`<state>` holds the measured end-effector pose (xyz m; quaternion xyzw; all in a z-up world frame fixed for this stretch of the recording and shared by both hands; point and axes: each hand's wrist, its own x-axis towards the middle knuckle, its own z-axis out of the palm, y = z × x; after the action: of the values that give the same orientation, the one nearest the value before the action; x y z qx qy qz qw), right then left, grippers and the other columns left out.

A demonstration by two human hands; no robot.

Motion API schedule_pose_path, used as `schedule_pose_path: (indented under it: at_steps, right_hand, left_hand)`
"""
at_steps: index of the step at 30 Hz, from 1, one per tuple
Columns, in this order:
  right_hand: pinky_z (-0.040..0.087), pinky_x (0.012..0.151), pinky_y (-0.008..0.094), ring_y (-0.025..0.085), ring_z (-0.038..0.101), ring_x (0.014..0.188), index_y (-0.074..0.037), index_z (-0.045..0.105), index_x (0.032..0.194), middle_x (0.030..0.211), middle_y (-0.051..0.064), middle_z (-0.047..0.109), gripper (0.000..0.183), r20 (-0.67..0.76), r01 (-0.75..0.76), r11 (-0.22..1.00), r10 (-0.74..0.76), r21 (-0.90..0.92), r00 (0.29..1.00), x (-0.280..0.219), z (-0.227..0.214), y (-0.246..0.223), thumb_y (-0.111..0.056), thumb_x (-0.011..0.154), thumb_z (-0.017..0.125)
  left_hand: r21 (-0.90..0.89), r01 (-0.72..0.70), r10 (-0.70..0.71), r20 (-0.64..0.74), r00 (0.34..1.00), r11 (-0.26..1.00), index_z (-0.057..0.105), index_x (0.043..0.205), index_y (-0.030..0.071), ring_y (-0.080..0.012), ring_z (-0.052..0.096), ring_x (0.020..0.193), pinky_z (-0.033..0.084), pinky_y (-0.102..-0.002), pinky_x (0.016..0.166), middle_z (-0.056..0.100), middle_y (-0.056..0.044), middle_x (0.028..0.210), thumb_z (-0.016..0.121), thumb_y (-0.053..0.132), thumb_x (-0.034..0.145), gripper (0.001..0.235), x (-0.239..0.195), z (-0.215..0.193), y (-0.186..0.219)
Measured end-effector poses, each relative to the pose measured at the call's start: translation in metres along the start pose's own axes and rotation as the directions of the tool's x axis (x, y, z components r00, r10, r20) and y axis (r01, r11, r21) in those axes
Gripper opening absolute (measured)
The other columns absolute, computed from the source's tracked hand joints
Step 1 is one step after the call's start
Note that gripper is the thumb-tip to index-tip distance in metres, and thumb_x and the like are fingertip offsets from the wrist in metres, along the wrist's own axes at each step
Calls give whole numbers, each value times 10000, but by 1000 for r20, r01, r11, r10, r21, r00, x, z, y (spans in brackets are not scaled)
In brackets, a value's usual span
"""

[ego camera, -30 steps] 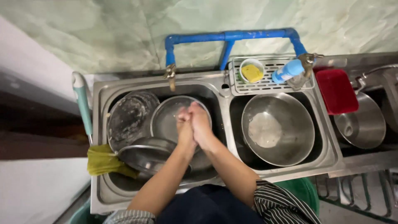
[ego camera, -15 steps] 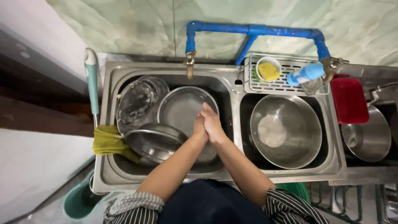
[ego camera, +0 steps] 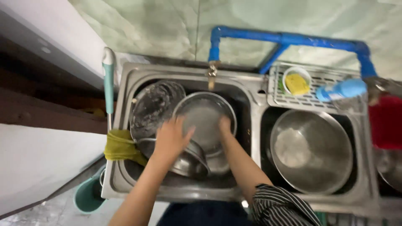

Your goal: The person carries two metal bowls to a double sink, rinses them under running water, and washes them by hand. They then retrieve a small saucepan, rinse it, and fill it with water from the tap.

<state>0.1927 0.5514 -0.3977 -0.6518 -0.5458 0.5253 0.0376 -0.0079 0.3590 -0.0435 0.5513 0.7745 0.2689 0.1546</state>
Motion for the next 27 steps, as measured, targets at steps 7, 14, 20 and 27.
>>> schedule_pose_path:
  at_steps: [7, 14, 20, 27]
  right_hand:
    - [469, 943, 416, 247, 572, 1120, -105, 611, 1310, 1247, 71, 615, 365, 535, -84, 888, -194, 452, 822, -24, 49, -182, -318, 1015, 589]
    - [498, 857, 367, 161, 606, 988, -160, 681, 1222, 1103, -27, 671, 276, 743, -322, 692, -473, 646, 473, 10, 113, -25, -254, 964, 659]
    - [453, 1062, 463, 448, 577, 1272, -1, 438, 1493, 1409, 272, 580, 607, -152, 532, 755, -620, -384, 770, -163, -42, -45, -185, 952, 644]
    - [597, 936, 518, 379, 640, 1186, 48, 497, 1436, 1345, 212, 617, 556, 213, -334, 559, 272, 759, 938, -82, -12, 134, -108, 918, 625]
  left_hand:
    - [190, -40, 38, 14, 999, 981, 691, 1220, 132, -303, 564, 1247, 298, -684, 1111, 667, -57, 1289, 638, 409, 945, 394, -69, -17, -30]
    - [8, -245, 245, -42, 969, 969, 655, 1265, 40, -358, 532, 1249, 300, -654, 1049, 624, -143, 1316, 732, 486, 810, 642, -72, -58, -27]
    - [-195, -35, -12, -233, 972, 980, 651, 1300, 111, -327, 648, 1245, 520, -436, 1056, 675, -108, 1304, 779, 225, 923, 415, -67, -76, -71]
    - [105, 210, -176, -269, 947, 972, 411, 1462, 86, -489, 634, 944, 521, -540, 784, 555, -223, 1238, 652, 48, 912, 601, -24, -82, -95]
